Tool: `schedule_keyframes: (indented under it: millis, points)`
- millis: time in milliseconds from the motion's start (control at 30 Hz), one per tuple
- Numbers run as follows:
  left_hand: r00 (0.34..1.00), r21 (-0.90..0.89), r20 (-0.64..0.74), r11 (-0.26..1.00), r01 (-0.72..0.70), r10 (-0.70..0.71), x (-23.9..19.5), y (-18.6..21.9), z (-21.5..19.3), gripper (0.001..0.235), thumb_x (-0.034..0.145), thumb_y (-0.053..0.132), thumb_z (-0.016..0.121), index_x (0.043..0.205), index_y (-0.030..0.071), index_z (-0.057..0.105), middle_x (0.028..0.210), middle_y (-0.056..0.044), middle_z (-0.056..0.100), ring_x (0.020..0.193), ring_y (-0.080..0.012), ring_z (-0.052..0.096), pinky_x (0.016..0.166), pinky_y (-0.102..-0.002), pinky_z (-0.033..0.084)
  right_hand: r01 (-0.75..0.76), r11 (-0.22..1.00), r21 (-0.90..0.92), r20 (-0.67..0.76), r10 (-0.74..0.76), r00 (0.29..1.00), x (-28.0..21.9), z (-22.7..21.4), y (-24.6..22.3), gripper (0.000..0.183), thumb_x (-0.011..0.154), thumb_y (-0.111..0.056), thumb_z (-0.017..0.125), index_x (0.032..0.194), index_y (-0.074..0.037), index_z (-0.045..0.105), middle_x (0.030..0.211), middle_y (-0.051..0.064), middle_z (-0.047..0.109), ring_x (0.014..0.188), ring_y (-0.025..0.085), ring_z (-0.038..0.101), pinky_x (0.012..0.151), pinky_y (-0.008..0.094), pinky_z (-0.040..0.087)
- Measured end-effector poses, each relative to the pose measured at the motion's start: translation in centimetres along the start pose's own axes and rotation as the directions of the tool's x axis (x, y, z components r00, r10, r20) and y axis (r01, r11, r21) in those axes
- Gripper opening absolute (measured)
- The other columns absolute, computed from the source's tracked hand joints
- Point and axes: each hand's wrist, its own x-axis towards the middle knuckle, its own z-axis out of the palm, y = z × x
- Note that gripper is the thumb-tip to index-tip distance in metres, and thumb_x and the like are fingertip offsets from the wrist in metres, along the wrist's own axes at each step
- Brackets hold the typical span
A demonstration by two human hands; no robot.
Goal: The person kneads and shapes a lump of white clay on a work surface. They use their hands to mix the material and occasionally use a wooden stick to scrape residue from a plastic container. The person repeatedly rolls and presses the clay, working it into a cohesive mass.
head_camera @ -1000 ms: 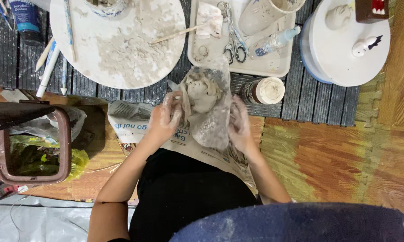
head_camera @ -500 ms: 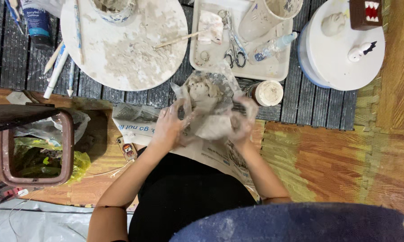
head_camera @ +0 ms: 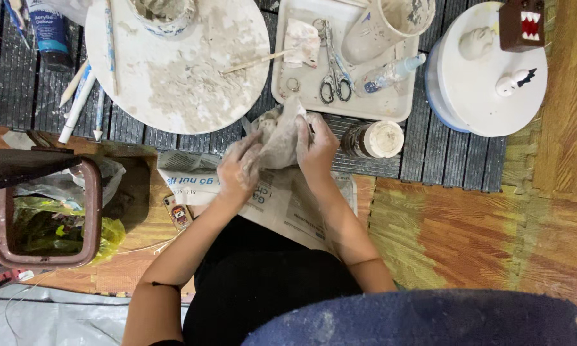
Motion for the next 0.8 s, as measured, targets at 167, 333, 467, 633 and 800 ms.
schedule_keyframes:
  millis: [167,333,467,633,800]
  points:
    - [0.998,0.086,0.041,0.995,0.051,-0.055,1.9,0.5,-0.7,0.019,0.085,0.012,0.077,0.103,0.011,0.073,0.112,-0.007,0.07,0.099,-0.0255,0.069,0.084,-0.038,0.059,0.072,0.997,-0.018,0.074,-0.071,0.995,1.6,1.1,3.1,0.027,0.102,-0.022,0.069,0.111,0.002,0.064,0.093,0.019,0.07,0.082,0.029,0.07,0.071,0.037,0.054]
    - [0.815,-0.021,0.237,0.836,0.548,-0.528,4.9,2.3,-1.0,0.025,0.087,0.029,0.08,0.098,0.011,0.067,0.104,-0.004,0.072,0.093,-0.0202,0.074,0.084,-0.032,0.06,-0.246,0.969,-0.004,0.345,0.232,0.909,2.4,1.1,5.1,0.023,0.095,-0.023,0.069,0.1,0.0,0.067,0.079,0.017,0.069,0.066,0.031,0.063,0.065,0.039,0.052]
    - [0.993,0.301,0.093,0.953,0.048,-0.079,5.3,3.9,-0.9,0.039,0.093,0.023,0.071,0.13,0.013,0.063,0.148,-0.013,0.052,0.126,-0.034,0.055,0.098,-0.05,0.049,-0.045,0.994,-0.097,0.293,0.072,0.953,2.4,1.1,5.2,0.024,0.098,-0.021,0.07,0.105,0.002,0.066,0.094,0.022,0.068,0.087,0.035,0.063,0.079,0.042,0.051]
    - [0.913,0.213,0.33,0.924,-0.318,0.239,5.9,2.8,0.6,0.064,0.089,0.05,0.069,0.143,0.017,0.058,0.158,-0.014,0.04,0.144,-0.0411,0.038,0.113,-0.065,0.03,0.053,0.997,0.056,0.19,-0.062,0.98,1.8,1.1,4.0,0.026,0.099,-0.012,0.062,0.121,0.002,0.058,0.126,0.023,0.059,0.119,0.036,0.058,0.102,0.045,0.048]
    - [0.96,-0.139,0.201,0.976,-0.166,0.192,6.0,0.9,1.1,0.08,0.083,0.051,0.078,0.148,0.013,0.052,0.153,-0.015,0.04,0.145,-0.045,0.039,0.127,-0.059,0.027,-0.227,0.941,0.252,0.23,0.17,0.958,1.0,1.9,2.3,0.028,0.104,-0.017,0.056,0.128,-0.003,0.06,0.13,0.016,0.065,0.123,0.031,0.063,0.107,0.041,0.049]
